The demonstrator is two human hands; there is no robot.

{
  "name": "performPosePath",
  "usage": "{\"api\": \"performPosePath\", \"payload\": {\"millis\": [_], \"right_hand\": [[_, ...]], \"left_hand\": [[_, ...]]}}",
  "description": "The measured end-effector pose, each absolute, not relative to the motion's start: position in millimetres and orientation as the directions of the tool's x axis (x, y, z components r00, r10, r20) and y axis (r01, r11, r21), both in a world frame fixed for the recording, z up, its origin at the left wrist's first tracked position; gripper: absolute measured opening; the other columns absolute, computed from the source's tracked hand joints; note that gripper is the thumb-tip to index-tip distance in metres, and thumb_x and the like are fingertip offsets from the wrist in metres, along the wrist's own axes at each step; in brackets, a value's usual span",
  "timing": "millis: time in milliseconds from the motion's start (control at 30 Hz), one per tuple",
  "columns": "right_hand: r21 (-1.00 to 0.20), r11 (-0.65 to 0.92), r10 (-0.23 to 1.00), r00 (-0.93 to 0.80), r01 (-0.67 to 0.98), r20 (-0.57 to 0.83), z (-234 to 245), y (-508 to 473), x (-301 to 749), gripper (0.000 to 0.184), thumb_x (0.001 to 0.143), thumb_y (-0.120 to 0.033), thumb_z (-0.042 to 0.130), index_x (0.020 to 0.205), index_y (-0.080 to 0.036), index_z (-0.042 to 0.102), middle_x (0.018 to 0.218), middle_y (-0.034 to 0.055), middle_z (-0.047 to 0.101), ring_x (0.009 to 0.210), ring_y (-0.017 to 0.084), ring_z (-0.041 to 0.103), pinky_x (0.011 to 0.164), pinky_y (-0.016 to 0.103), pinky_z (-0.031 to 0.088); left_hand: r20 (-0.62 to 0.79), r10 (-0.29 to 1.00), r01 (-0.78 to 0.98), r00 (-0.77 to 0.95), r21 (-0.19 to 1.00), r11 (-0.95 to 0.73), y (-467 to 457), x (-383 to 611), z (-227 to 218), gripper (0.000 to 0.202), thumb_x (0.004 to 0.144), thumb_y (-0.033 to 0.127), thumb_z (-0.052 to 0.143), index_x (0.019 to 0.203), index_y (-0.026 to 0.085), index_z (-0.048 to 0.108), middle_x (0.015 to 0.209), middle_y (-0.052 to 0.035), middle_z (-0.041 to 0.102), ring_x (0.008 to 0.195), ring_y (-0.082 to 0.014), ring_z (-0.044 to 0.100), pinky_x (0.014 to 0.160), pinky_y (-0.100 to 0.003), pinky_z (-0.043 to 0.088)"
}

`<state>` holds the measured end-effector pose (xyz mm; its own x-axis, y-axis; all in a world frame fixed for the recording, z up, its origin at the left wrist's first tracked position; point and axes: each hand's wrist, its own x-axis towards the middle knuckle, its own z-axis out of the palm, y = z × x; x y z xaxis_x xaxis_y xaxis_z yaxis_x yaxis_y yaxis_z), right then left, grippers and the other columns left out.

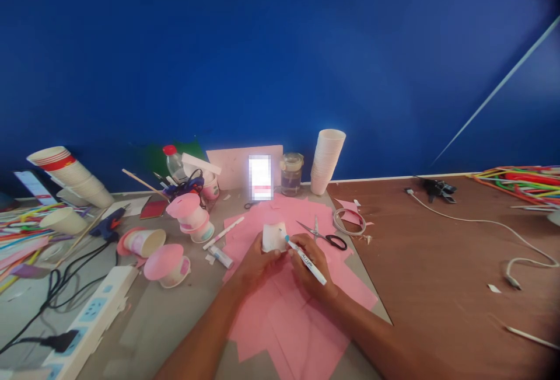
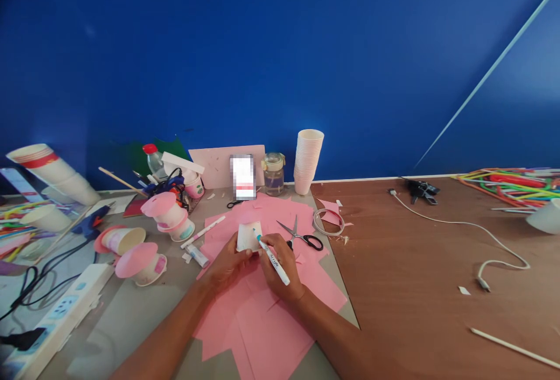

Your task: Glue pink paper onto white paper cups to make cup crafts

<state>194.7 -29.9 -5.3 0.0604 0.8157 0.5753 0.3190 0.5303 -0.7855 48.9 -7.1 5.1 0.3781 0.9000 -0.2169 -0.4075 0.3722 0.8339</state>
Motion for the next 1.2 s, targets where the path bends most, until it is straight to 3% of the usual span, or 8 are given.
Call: {"api": "performPosePath", "payload": {"millis": [467, 700, 1200], "right_hand": [[-0.820, 0.496, 0.842, 0.073, 0.285, 0.534, -8.4, -30.1, 193.8, 0.012, 0.085, -0.020, 0.049, 0.095, -0.022, 0.055, 0.087, 0.0051, 0.060, 0.079, 0.018, 0.058, 0.071, 0.032, 0.049], [-0.816, 0.501, 0.837, 0.080, 0.288, 0.542, -8.4, -29.6, 193.9, 0.013, 0.084, -0.021, 0.049, 0.095, -0.022, 0.055, 0.087, 0.0055, 0.061, 0.078, 0.018, 0.059, 0.070, 0.032, 0.049], [-0.823, 0.490, 0.845, 0.075, 0.288, 0.530, -7.1, -30.3, 193.6, 0.012, 0.084, -0.020, 0.048, 0.095, -0.022, 0.055, 0.087, 0.0053, 0.060, 0.078, 0.017, 0.059, 0.070, 0.031, 0.049]], "left_hand": [[-0.209, 0.895, -0.423, 0.393, 0.823, 0.378, -7.5, 48.0, 4.6, 0.043, 0.067, 0.023, 0.075, 0.105, 0.020, 0.056, 0.097, -0.0061, 0.061, 0.086, -0.0177, 0.060, 0.080, -0.034, 0.046], [-0.209, 0.902, -0.416, 0.379, 0.832, 0.367, -6.9, 47.8, 2.9, 0.053, 0.063, 0.026, 0.077, 0.111, 0.019, 0.054, 0.098, -0.0081, 0.062, 0.087, -0.0196, 0.061, 0.081, -0.036, 0.046], [-0.214, 0.903, -0.425, 0.372, 0.825, 0.371, -6.5, 48.1, 2.1, 0.054, 0.064, 0.025, 0.077, 0.112, 0.021, 0.054, 0.099, -0.0080, 0.062, 0.087, -0.0195, 0.061, 0.081, -0.036, 0.047]]}}
